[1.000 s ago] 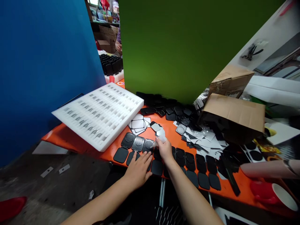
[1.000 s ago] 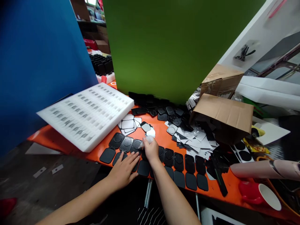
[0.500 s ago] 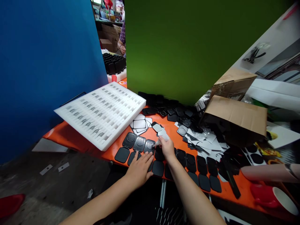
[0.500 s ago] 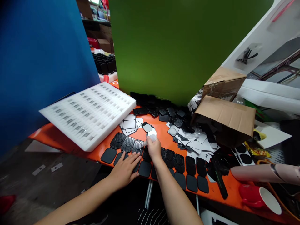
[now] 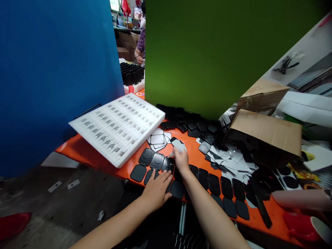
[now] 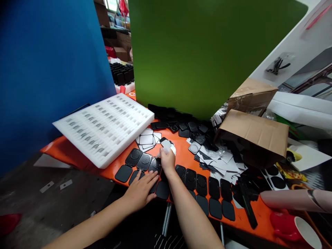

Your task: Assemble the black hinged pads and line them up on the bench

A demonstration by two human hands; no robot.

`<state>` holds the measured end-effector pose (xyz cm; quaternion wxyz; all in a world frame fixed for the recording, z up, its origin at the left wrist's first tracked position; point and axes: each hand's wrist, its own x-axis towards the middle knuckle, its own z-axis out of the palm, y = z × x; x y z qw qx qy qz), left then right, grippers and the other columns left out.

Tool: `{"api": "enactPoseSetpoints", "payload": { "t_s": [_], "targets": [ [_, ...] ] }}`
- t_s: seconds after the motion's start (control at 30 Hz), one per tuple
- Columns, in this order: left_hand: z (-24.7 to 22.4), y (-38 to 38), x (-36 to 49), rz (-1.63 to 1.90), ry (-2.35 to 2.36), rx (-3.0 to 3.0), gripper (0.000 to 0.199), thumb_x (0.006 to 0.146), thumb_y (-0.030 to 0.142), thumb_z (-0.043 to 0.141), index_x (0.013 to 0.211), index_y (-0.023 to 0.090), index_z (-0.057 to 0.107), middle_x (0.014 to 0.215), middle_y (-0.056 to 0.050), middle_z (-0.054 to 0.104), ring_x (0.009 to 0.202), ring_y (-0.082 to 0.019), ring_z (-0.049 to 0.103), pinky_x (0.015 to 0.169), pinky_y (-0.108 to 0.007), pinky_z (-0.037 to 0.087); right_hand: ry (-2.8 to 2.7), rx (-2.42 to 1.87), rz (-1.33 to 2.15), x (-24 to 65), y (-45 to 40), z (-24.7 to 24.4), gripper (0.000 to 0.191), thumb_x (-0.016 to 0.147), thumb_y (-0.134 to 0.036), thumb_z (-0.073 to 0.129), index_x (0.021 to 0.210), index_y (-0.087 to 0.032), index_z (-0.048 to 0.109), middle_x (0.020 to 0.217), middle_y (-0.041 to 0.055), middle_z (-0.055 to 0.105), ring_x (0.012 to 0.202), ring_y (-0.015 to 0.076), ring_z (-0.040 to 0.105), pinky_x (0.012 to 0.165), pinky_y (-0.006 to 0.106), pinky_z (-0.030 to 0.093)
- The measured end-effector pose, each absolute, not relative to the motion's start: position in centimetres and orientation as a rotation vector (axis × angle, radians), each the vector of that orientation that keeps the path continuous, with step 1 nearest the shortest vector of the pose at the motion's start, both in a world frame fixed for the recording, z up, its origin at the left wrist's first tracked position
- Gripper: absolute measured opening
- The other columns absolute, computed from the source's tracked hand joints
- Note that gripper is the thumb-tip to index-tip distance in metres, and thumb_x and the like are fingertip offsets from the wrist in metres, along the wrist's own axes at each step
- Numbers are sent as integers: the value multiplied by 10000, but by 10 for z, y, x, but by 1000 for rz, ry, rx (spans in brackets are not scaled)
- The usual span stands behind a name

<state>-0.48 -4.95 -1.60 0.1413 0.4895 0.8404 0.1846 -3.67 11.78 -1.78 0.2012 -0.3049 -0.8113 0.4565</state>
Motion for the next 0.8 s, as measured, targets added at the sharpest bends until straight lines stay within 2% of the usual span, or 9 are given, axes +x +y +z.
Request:
{"api": "enactPoseSetpoints", "payload": {
  "t_s": [0.2, 0.37, 0.43, 0.57, 0.8],
  "targets": [
    [-15, -50, -3, 521, 2425, 1412, 616, 729, 318, 536, 1291, 226, 302, 1368, -64, 315, 1247, -257, 267, 1008, -566, 104, -2236, -865, 1241, -36, 125, -22, 349, 706, -491, 475, 783, -177, 607, 759, 58, 650, 708, 214, 582, 607, 283, 418],
    [-13, -62, -8, 564, 2458, 1479, 609, 766, 363, 487, 1314, 239, 253, 1400, -48, 242, 1269, -239, 216, 1023, -511, 134, -2211, -881, 1372, -33, 117, -22, 374, 735, -505, 437, 725, -170, 602, 630, 40, 632, 573, 189, 571, 510, 265, 407],
    [-13, -69, -14, 559, 2508, 1457, 559, 791, 378, 450, 1304, 233, 283, 1389, -56, 271, 1270, -240, 212, 1024, -508, 121, -2212, -866, 1436, -33, 108, -20, 370, 727, -511, 453, 692, -168, 588, 578, 23, 609, 535, 177, 556, 495, 257, 396],
    [-17, -81, -23, 543, 2558, 1377, 516, 807, 376, 430, 1288, 222, 321, 1353, -72, 345, 1240, -255, 276, 1013, -542, 84, -2306, -776, 1351, -33, 90, -15, 339, 715, -496, 483, 665, -172, 570, 604, 15, 603, 579, 169, 542, 531, 252, 384],
    [-22, -84, -25, 584, 2574, 1352, 496, 807, 348, 433, 1281, 245, 330, 1349, -50, 354, 1226, -246, 303, 1018, -535, 79, -2402, -662, 1163, -32, 85, -12, 314, 740, -474, 460, 689, -180, 559, 677, 23, 594, 656, 172, 523, 577, 251, 374]
  ]
}}
